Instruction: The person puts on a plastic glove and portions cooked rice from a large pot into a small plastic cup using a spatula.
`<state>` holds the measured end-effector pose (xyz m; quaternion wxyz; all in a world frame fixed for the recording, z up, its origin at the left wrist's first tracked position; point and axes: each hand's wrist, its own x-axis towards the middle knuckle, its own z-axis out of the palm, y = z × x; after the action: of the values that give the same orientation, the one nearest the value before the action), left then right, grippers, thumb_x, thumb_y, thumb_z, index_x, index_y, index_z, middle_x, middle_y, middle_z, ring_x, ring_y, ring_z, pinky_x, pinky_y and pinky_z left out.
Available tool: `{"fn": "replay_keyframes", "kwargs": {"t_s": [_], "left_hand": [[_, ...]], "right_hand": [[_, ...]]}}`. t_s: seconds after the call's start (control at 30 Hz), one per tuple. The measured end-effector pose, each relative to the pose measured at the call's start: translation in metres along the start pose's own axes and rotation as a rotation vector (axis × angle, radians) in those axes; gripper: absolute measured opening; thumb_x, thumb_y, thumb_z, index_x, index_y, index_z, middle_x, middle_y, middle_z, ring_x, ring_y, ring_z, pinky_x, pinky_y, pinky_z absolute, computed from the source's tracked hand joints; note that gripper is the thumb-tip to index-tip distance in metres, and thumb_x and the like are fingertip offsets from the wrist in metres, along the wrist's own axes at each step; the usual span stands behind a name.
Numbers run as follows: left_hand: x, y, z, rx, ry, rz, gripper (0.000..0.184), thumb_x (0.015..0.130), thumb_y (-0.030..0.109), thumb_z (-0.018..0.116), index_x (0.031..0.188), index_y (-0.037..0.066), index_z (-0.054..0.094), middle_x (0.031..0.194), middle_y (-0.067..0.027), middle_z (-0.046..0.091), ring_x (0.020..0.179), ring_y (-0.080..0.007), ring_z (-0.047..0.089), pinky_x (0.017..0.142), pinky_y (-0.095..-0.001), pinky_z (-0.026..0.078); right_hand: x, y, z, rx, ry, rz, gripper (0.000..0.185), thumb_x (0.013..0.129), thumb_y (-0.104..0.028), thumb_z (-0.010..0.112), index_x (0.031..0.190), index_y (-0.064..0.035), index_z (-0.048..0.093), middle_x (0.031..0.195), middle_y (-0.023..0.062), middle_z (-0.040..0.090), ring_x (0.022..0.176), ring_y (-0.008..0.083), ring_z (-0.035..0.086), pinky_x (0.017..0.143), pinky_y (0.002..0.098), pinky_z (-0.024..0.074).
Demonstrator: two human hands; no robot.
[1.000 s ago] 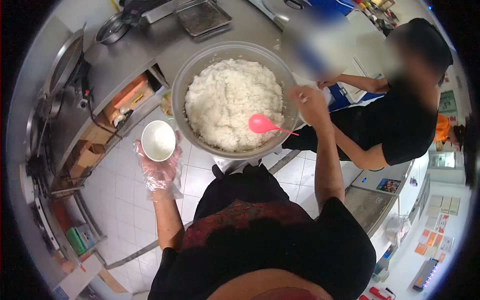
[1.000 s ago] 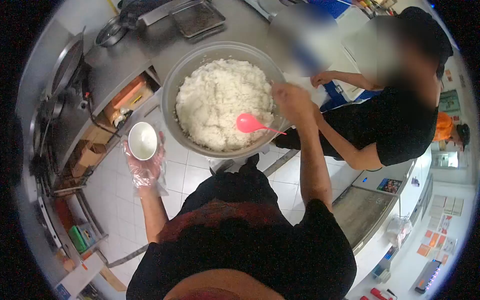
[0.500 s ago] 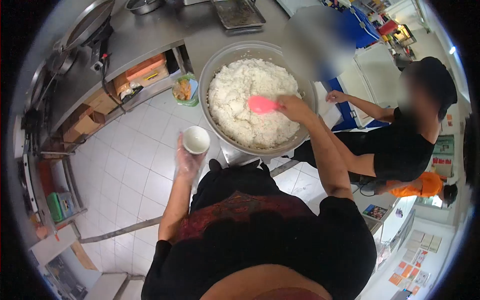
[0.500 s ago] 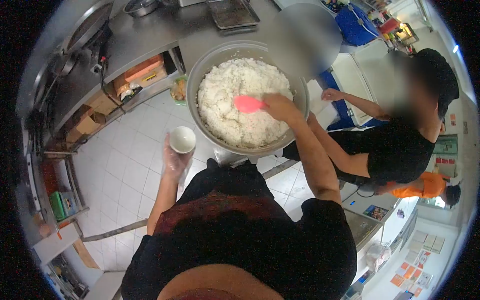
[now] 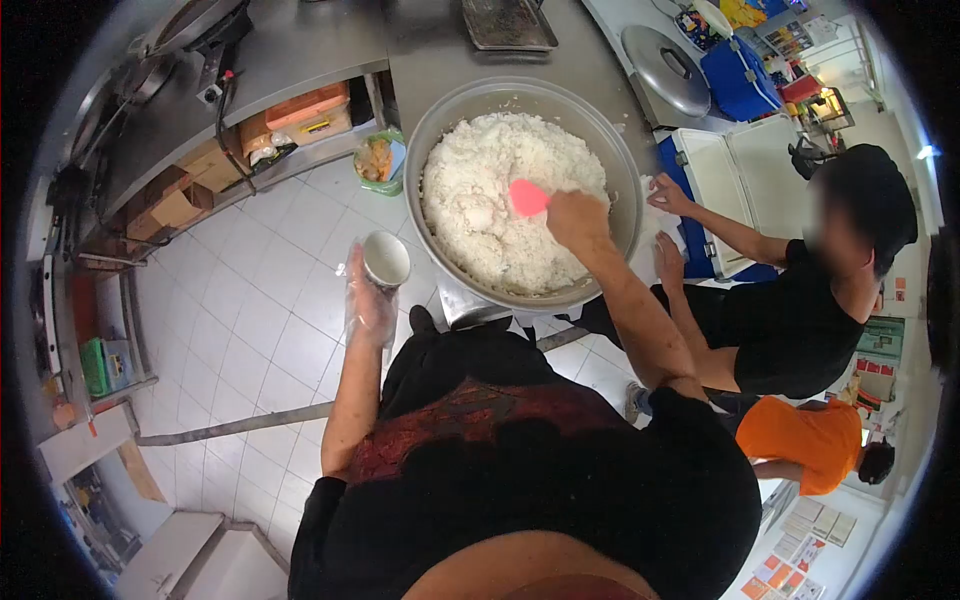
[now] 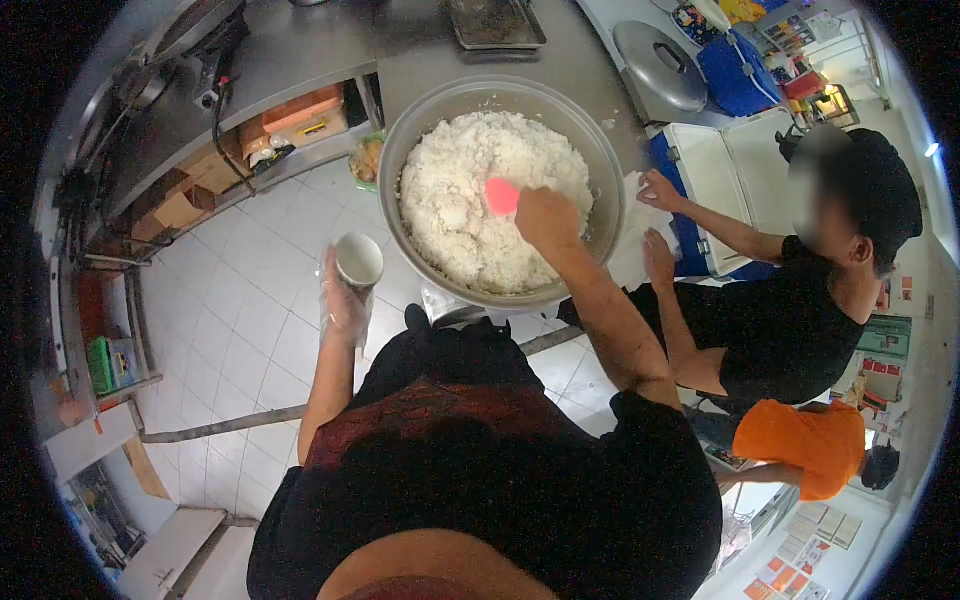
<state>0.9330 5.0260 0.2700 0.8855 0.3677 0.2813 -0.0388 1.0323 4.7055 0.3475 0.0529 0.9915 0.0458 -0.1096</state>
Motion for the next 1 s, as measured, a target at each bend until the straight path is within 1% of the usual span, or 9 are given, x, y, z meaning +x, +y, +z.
{"fn": "replay_keyframes", "kwargs": {"t_s": [0.17,0.3,0.5,0.63,0.67,0.73,0.83,0.93,1.0], "left_hand": [[0.000,0.011,-0.005,-0.009,0.037,-0.002,0.061,0.093,0.051,0.054,0.138,0.012,0.040,0.124,-0.0053,0.055,0.110,-0.0190,0.055,0.091,-0.0356,0.046],[-0.003,0.022,0.007,0.026,0.017,0.043,0.062,0.093,0.051,0.054,0.139,0.012,0.038,0.126,-0.0054,0.054,0.113,-0.0187,0.054,0.093,-0.0358,0.045],[0.012,0.042,0.030,0.154,0.010,0.116,0.066,0.094,0.054,0.051,0.142,0.012,0.037,0.132,-0.0068,0.052,0.120,-0.0207,0.051,0.098,-0.0368,0.043],[0.022,0.060,0.062,0.258,-0.071,0.214,0.069,0.094,0.057,0.049,0.144,0.011,0.037,0.139,-0.0078,0.048,0.125,-0.0217,0.047,0.102,-0.0373,0.039],[0.034,0.059,0.066,0.307,-0.104,0.223,0.069,0.094,0.058,0.049,0.144,0.011,0.037,0.140,-0.0082,0.046,0.126,-0.0225,0.047,0.103,-0.0379,0.038],[0.068,0.051,0.062,0.416,-0.162,0.233,0.070,0.094,0.059,0.047,0.144,0.011,0.038,0.144,-0.0090,0.042,0.127,-0.0240,0.045,0.105,-0.0390,0.037],[0.086,0.037,0.096,0.882,-0.087,0.584,0.065,0.091,0.055,0.055,0.138,0.011,0.044,0.135,-0.0095,0.049,0.124,-0.0245,0.047,0.098,-0.0398,0.043],[0.074,0.008,0.167,0.573,-0.205,0.171,0.065,0.091,0.062,0.048,0.130,0.011,0.052,0.129,-0.0099,0.054,0.116,-0.0246,0.053,0.093,-0.0408,0.045],[0.072,-0.028,0.195,0.298,-0.344,-0.110,0.063,0.092,0.063,0.041,0.130,0.013,0.053,0.126,-0.0083,0.057,0.115,-0.0236,0.054,0.091,-0.0423,0.047]], "right_hand": [[0.012,-0.025,0.082,0.388,0.042,-0.012,0.029,0.087,-0.027,0.058,0.084,-0.0015,0.070,0.082,0.0222,0.067,0.080,0.0388,0.066,0.074,0.0476,0.0525],[0.021,-0.042,0.079,0.586,-0.077,0.006,0.036,0.088,-0.032,0.058,0.080,0.0011,0.071,0.081,0.0273,0.064,0.080,0.0406,0.064,0.075,0.0468,0.0517],[0.052,-0.076,0.078,0.661,0.076,-0.126,0.031,0.086,-0.031,0.063,0.090,-0.0020,0.073,0.088,0.0257,0.066,0.080,0.0384,0.066,0.074,0.0428,0.0523],[0.061,-0.054,0.071,0.940,-0.201,-0.188,0.029,0.085,-0.031,0.069,0.096,-0.0049,0.076,0.091,0.0171,0.072,0.080,0.0253,0.068,0.076,0.0348,0.0512],[0.062,-0.047,0.083,1.048,-0.169,-0.193,0.028,0.084,-0.031,0.070,0.096,-0.0064,0.076,0.090,0.0129,0.073,0.082,0.0195,0.067,0.077,0.0315,0.0502],[0.033,-0.034,0.043,1.105,-0.180,-0.080,0.030,0.085,-0.033,0.070,0.096,-0.0060,0.076,0.092,0.0132,0.073,0.082,0.0185,0.067,0.076,0.0311,0.0503],[0.023,-0.007,0.016,1.252,0.025,-0.137,0.031,0.086,-0.038,0.069,0.096,-0.0101,0.077,0.096,0.0153,0.072,0.082,0.0201,0.067,0.080,0.0324,0.0502],[-0.002,0.013,-0.074,0.876,-0.017,-0.005,0.028,0.086,-0.032,0.066,0.094,-0.0070,0.076,0.092,0.0162,0.072,0.077,0.0232,0.069,0.075,0.0347,0.0528],[-0.014,0.009,-0.093,0.429,0.144,-0.012,0.029,0.087,-0.030,0.062,0.086,-0.0041,0.074,0.084,0.0169,0.070,0.077,0.0279,0.070,0.073,0.0383,0.0543]]}}
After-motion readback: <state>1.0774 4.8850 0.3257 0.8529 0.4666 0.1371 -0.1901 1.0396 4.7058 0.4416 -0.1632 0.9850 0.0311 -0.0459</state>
